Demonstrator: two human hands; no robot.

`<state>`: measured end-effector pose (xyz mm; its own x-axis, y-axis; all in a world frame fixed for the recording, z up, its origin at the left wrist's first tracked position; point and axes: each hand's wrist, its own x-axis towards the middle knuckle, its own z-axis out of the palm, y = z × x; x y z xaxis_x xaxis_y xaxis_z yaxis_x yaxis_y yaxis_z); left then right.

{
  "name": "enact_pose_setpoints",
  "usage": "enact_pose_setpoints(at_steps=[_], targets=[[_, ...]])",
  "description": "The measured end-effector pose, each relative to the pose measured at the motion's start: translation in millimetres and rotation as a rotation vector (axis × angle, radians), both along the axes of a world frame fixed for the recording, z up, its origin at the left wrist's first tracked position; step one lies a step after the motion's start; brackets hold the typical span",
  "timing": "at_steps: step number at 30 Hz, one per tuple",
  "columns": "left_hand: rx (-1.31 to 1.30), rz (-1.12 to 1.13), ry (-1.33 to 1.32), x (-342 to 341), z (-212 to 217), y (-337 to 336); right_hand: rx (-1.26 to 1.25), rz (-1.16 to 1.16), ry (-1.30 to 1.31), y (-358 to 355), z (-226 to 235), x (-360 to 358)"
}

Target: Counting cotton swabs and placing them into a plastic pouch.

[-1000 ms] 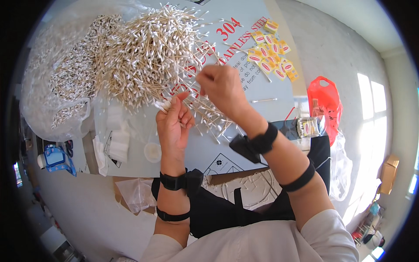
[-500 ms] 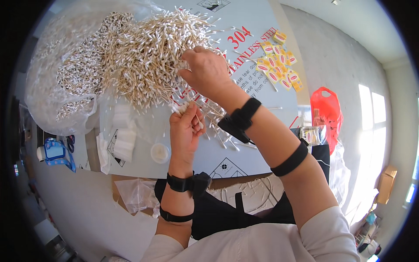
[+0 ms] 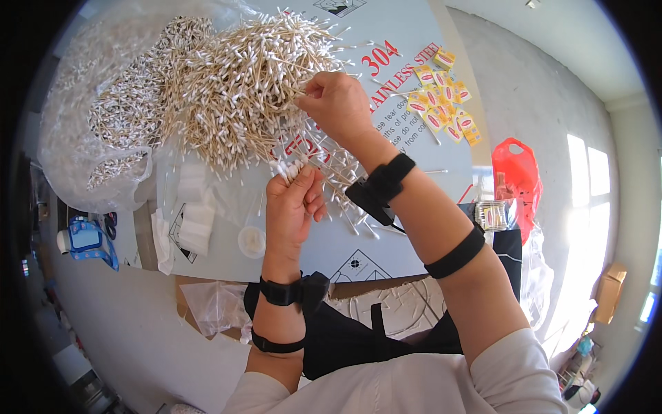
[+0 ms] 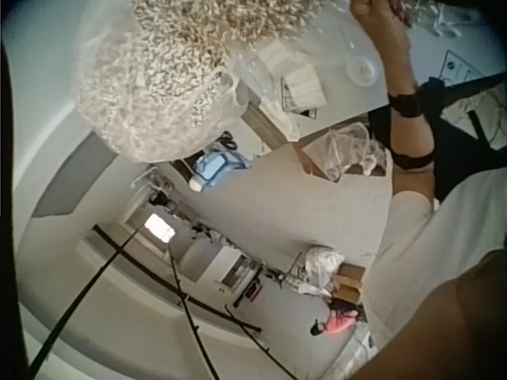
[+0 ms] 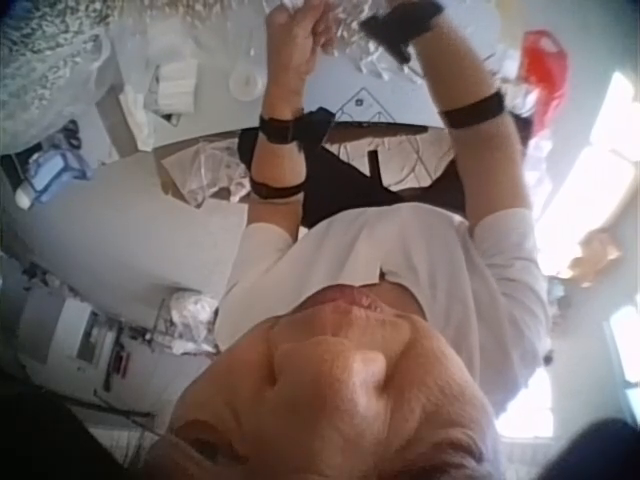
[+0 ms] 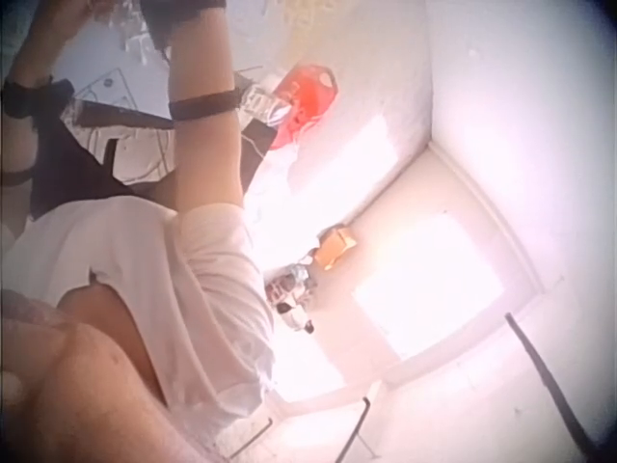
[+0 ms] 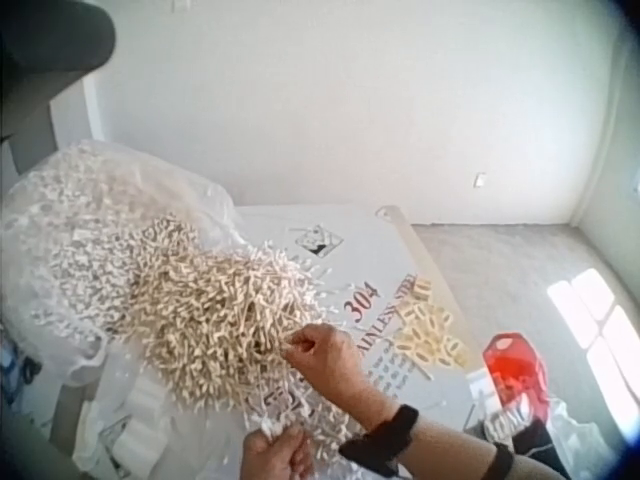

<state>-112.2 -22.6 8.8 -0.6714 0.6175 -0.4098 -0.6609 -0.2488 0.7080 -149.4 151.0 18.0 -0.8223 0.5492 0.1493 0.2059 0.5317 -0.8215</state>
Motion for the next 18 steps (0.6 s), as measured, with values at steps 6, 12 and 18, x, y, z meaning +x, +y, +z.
enact_pose_setpoints(at_steps=[6, 12, 18], targets=[[0.058, 0.140, 0.024, -4, -2, 0, -0.219, 0.060, -0.195, -3, 1, 14], [0.065, 0.167, -0.081, -2, -6, 5, -1.381, -0.051, -0.111, -31, 7, 87], [0.041, 0.188, -0.066, 0, -14, 4, -0.928, 0.075, -0.185, -39, 0, 95]])
